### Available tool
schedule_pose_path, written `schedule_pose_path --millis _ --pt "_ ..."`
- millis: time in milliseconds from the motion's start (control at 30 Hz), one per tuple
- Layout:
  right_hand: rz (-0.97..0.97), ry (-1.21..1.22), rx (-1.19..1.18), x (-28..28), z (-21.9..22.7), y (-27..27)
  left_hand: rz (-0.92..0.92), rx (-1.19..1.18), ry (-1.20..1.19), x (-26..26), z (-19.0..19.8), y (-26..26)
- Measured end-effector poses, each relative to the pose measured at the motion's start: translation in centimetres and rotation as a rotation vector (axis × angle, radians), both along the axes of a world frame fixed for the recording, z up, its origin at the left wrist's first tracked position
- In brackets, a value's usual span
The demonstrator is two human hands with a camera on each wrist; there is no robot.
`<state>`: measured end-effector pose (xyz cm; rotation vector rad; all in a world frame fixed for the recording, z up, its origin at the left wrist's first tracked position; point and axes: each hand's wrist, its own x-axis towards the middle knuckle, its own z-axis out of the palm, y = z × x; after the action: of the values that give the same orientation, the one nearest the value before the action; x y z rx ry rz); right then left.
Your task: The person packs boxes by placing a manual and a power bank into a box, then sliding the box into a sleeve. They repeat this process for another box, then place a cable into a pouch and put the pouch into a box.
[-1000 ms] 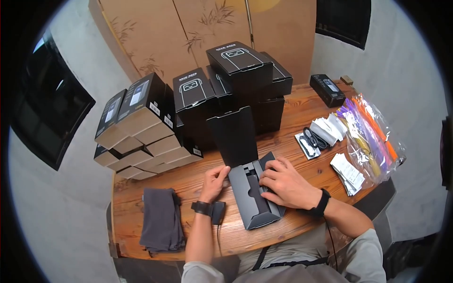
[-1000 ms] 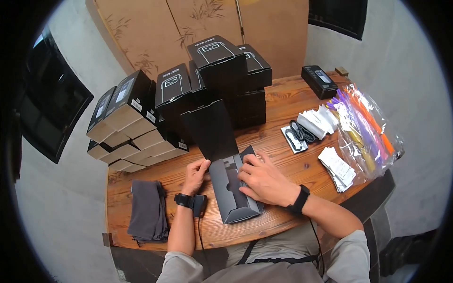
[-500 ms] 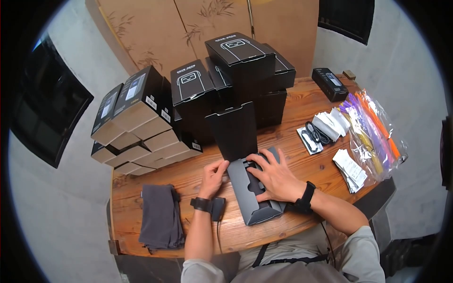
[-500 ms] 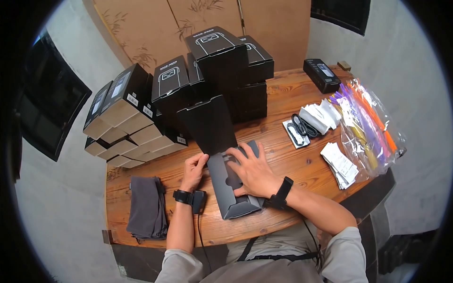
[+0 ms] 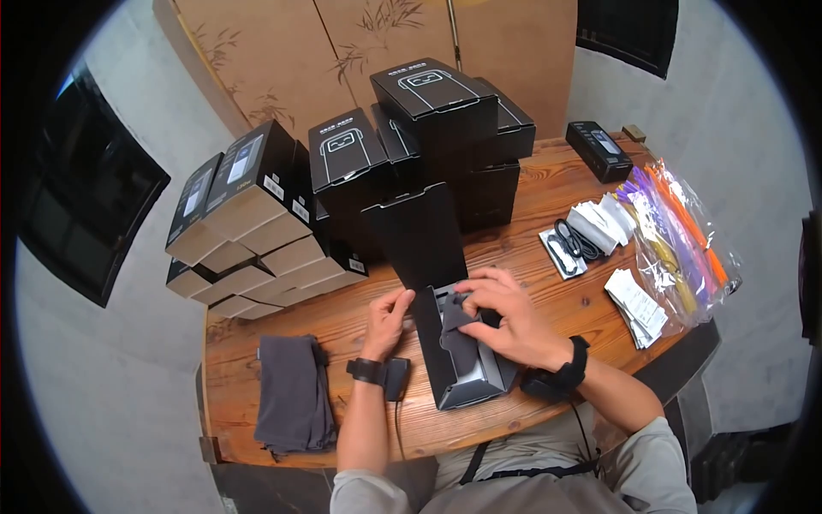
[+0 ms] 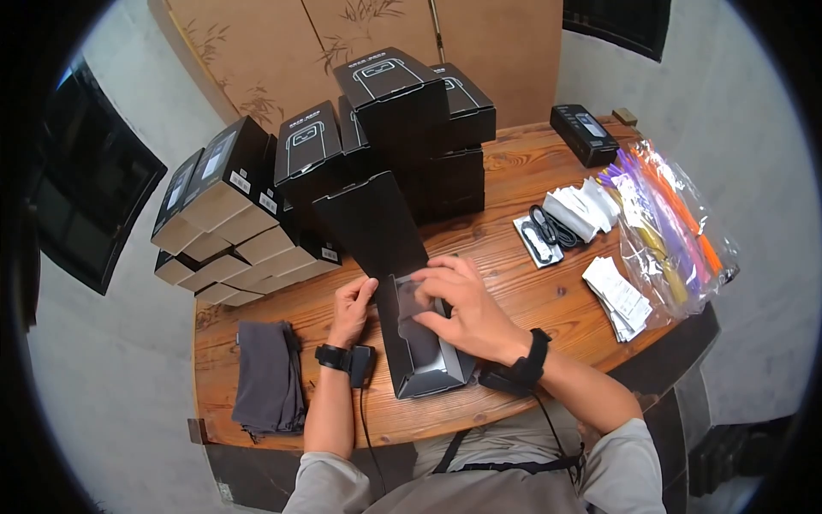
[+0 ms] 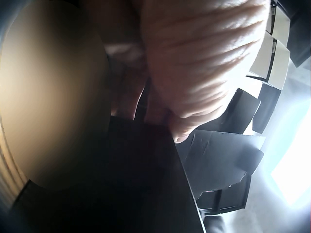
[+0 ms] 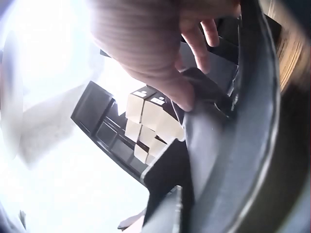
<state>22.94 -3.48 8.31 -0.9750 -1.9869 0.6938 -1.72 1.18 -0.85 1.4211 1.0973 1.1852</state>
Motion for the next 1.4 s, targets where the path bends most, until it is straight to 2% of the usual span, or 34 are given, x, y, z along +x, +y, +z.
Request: schedule_pose_path --millis 133,167,267,367,467,600,700,733,767,867,900,1000,1100,1400 --pt "-0.039 0.338 -0.26 1.7 1.8 -0.3 -0.011 -0.007 -0.002 -0.1 0.3 -0.1" --pt "0.004 0.518 -0.319 2.3 1.4 0.0 -0.009 -0.009 -0.014 0.1 0.5 -0.1" --pt "-0.06 0.765 -0.298 4.3 2.8 0.3 -0.013 -0.01 0.018 -0.2 0.3 0.0" --pt "-0.158 0.951 -0.338 6.4 2.3 1.4 -0.011 -0.01 -0.017 0.0 0.5 -0.2" --pt "-0.292 0.911 -0.41 7.9 0.5 2.3 -0.008 -0.005 0.033 -0.2 0.2 0.0" --pt "-0.305 0.725 -0.369 8.6 -4.7 3.4 0.006 -0.003 0.025 0.0 0.6 -0.2" --pt "-0.246 0.616 -0.496 8.2 -7.5 3.8 0.016 -0.007 0.022 0.0 0.6 -0.2" --pt "-0.229 0.595 -0.531 7.9 -7.7 3.7 0.014 -0.009 0.025 0.0 0.6 -0.2" --pt "-0.257 0.435 -0.516 7.7 -7.9 3.7 0.012 -0.01 0.029 0.0 0.5 -0.1" --pt "-0.2 0.476 -0.558 6.9 -7.6 3.7 0.034 -0.009 0.067 0.1 0.7 -0.2" --pt "-0.168 0.413 -0.509 6.9 -7.6 3.8 0.031 -0.006 0.053 0.1 0.8 -0.3" --pt "-0.093 0.507 -0.495 6.9 -7.6 3.6 0.022 -0.002 0.019 0.3 0.8 -0.3" --pt "-0.076 0.589 -0.52 7.1 -7.7 3.5 0.027 -0.003 0.017 0.3 0.9 -0.4" --pt "-0.106 0.497 -0.443 7.4 -7.5 3.1 0.029 0.004 0.104 0.0 0.7 -0.2"
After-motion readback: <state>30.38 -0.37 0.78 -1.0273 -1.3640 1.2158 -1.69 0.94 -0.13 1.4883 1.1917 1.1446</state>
